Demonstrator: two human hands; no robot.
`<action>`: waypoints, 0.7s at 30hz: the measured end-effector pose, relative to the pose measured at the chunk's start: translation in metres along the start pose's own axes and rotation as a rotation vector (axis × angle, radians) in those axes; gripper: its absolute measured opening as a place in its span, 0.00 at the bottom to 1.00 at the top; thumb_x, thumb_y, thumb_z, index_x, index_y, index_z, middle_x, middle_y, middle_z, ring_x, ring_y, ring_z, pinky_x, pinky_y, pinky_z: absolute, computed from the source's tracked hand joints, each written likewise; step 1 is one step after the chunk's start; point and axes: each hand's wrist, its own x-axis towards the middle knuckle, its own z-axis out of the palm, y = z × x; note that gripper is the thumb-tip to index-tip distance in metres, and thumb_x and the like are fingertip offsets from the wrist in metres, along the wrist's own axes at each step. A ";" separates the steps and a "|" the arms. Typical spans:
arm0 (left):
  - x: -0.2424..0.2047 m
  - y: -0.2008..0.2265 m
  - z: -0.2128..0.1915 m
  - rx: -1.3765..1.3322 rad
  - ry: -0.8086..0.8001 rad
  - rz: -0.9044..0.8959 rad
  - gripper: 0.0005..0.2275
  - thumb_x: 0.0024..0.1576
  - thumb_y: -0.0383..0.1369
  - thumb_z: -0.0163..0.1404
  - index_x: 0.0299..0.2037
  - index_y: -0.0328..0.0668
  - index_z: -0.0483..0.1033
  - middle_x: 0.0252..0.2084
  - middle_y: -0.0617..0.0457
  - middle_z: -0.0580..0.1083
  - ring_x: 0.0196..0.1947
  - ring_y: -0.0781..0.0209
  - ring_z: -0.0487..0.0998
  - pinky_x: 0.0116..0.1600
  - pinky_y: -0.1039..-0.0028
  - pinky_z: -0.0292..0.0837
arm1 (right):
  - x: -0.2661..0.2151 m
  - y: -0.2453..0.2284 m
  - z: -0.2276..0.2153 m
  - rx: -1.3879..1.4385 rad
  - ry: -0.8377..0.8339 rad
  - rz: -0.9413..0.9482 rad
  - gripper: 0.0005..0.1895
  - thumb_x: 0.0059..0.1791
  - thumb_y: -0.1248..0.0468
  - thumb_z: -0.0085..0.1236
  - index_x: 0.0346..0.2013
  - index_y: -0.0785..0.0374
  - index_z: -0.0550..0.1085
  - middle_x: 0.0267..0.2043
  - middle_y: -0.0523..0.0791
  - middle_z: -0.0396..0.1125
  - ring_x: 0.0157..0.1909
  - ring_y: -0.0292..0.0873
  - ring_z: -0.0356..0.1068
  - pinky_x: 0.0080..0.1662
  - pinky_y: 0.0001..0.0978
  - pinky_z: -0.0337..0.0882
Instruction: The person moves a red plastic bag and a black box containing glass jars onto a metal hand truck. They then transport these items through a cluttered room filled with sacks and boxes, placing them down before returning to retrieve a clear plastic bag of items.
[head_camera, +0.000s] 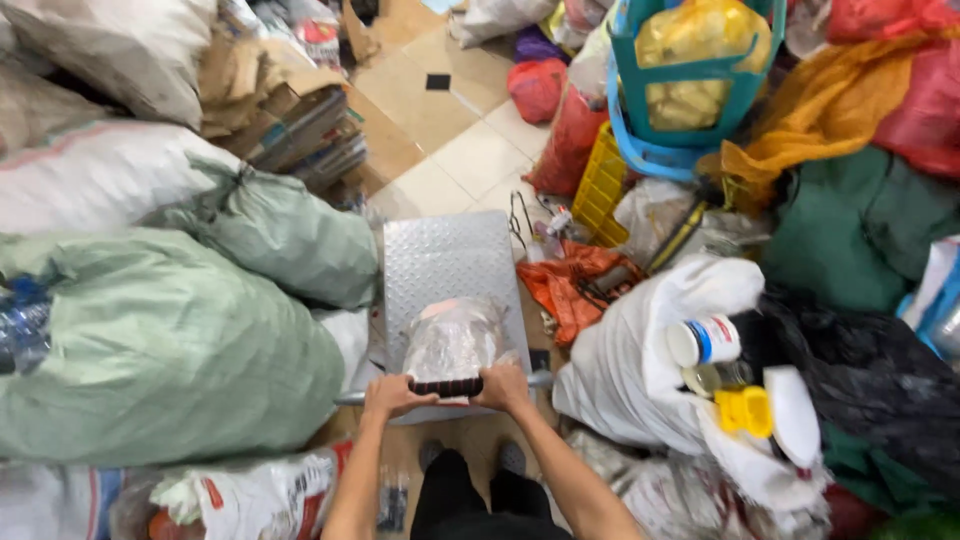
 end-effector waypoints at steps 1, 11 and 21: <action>-0.002 0.004 0.006 -0.005 -0.016 0.003 0.37 0.35 0.71 0.55 0.37 0.45 0.84 0.39 0.44 0.81 0.43 0.45 0.83 0.49 0.56 0.77 | -0.006 0.007 0.002 0.000 -0.014 0.010 0.26 0.32 0.41 0.69 0.28 0.59 0.81 0.29 0.55 0.74 0.36 0.59 0.76 0.42 0.53 0.74; -0.074 0.022 0.050 -0.070 0.106 0.008 0.38 0.40 0.74 0.48 0.36 0.44 0.84 0.34 0.39 0.80 0.40 0.40 0.83 0.46 0.54 0.76 | -0.082 -0.007 -0.001 -0.002 -0.003 0.024 0.24 0.31 0.41 0.68 0.28 0.55 0.81 0.30 0.52 0.75 0.36 0.57 0.76 0.42 0.52 0.76; -0.131 0.019 0.117 -0.128 0.228 0.157 0.36 0.54 0.70 0.36 0.34 0.44 0.82 0.32 0.39 0.80 0.37 0.38 0.81 0.43 0.49 0.73 | -0.158 -0.018 0.010 -0.052 -0.087 0.060 0.21 0.30 0.43 0.66 0.27 0.53 0.81 0.30 0.51 0.75 0.36 0.57 0.76 0.42 0.51 0.75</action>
